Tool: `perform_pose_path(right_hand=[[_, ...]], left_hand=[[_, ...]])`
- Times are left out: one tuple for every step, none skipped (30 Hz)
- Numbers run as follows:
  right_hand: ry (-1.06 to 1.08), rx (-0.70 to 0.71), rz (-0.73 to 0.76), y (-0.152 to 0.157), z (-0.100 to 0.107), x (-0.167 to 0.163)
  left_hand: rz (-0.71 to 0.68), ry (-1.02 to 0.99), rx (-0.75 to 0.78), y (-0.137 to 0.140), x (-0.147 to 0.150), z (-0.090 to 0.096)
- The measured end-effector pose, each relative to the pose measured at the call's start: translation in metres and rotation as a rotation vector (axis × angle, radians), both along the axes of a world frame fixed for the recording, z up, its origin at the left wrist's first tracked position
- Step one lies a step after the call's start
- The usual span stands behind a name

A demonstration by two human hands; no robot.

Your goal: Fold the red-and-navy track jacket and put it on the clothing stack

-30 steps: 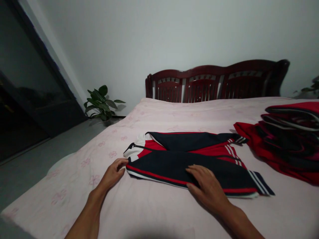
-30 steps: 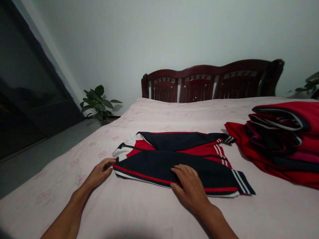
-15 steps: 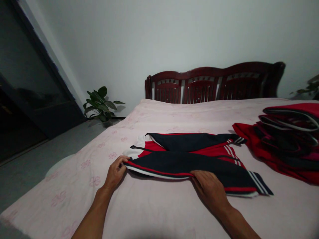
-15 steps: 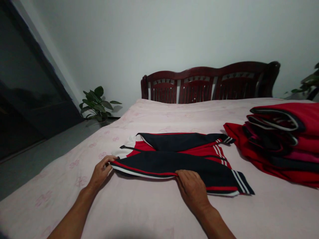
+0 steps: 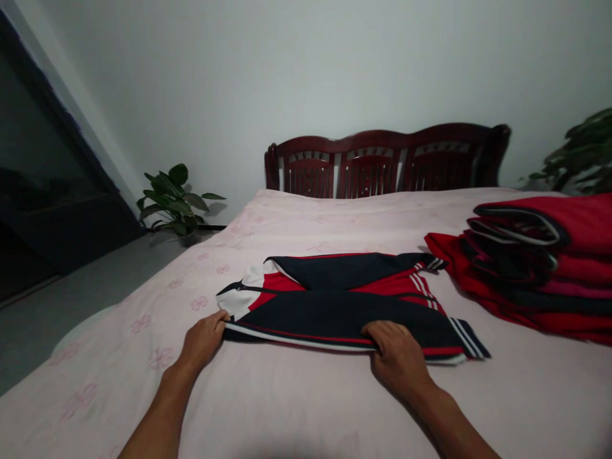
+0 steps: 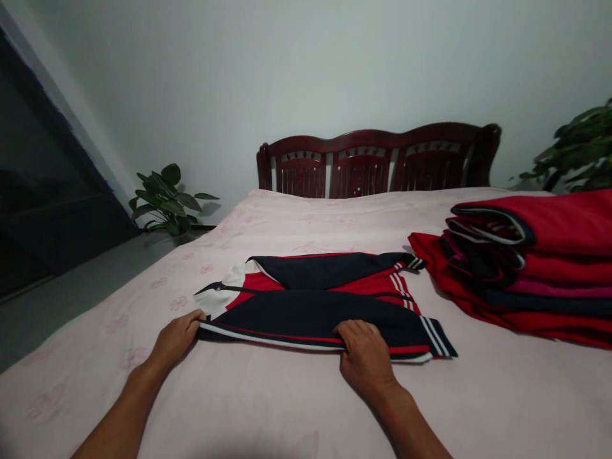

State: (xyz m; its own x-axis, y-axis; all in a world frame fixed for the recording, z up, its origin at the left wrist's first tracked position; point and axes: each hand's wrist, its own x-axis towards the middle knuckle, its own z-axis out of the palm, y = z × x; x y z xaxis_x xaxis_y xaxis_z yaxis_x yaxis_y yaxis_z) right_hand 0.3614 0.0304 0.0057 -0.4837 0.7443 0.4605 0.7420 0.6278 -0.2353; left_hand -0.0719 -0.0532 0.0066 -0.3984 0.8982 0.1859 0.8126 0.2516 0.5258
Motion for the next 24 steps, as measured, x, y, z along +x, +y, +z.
perform_pose_path(right_hand=[[-0.013,-0.032,-0.014,0.0,0.003,0.004],[-0.029,-0.069,-0.029,0.001,0.007,0.009],[-0.044,-0.108,-0.04,0.003,0.012,0.014],[-0.055,-0.145,-0.048,0.005,0.016,0.02],[-0.065,-0.177,-0.053,0.007,0.021,0.027],[-0.079,-0.202,-0.055,0.01,0.026,0.034],[-0.098,-0.209,-0.061,0.013,0.03,0.042],[-0.126,-0.192,-0.08,0.015,0.034,0.048],[-0.163,-0.155,-0.116,0.017,0.039,0.054],[-0.207,-0.105,-0.168,0.019,0.043,0.059],[-0.251,-0.056,-0.227,0.02,0.047,0.062],[-0.286,-0.017,-0.289,0.021,0.051,0.064],[-0.308,-0.002,-0.345,0.023,0.056,0.064],[-0.318,-0.011,-0.39,0.025,0.062,0.063],[-0.317,-0.032,-0.422,0.028,0.068,0.06],[-0.306,-0.051,-0.442,0.033,0.075,0.055],[-0.28,-0.056,-0.451,0.039,0.083,0.05],[-0.235,-0.045,-0.44,0.046,0.092,0.044],[-0.162,-0.019,-0.401,0.054,0.1,0.038],[-0.062,0.018,-0.334,0.063,0.108,0.031],[0.055,0.058,-0.245,0.072,0.115,0.026],[0.172,0.094,-0.149,0.08,0.12,0.022],[0.272,0.121,-0.062,0.088,0.122,0.021],[0.343,0.133,-0.001,0.093,0.12,0.022]], left_hand=[[0.022,0.036,-0.029,0.0,0.001,0.0],[0.039,0.082,-0.062,0.0,0.002,-0.001],[0.052,0.14,-0.096,0.0,0.004,-0.001],[0.062,0.209,-0.128,0.0,0.005,0.0],[0.068,0.287,-0.147,-0.001,0.007,0.001],[0.064,0.364,-0.145,-0.001,0.009,0.002],[0.053,0.428,-0.116,-0.002,0.011,0.005],[0.043,0.481,-0.067,-0.002,0.015,0.007],[0.023,0.516,-0.004,-0.003,0.02,0.01],[-0.011,0.532,0.067,-0.002,0.026,0.012],[-0.064,0.531,0.133,-0.001,0.034,0.015],[-0.131,0.521,0.187,0.0,0.043,0.016],[-0.211,0.51,0.226,0.003,0.053,0.017],[-0.296,0.499,0.246,0.006,0.063,0.017],[-0.369,0.484,0.251,0.01,0.072,0.016],[-0.424,0.46,0.238,0.015,0.081,0.015],[-0.455,0.421,0.208,0.021,0.087,0.014],[-0.45,0.358,0.168,0.028,0.091,0.013],[-0.401,0.258,0.133,0.036,0.092,0.013],[-0.316,0.139,0.112,0.045,0.089,0.013],[-0.212,0.022,0.106,0.053,0.084,0.014],[-0.104,-0.08,0.116,0.062,0.075,0.015],[-0.012,-0.158,0.137,0.07,0.065,0.016],[0.046,-0.206,0.156,0.076,0.054,0.018]])
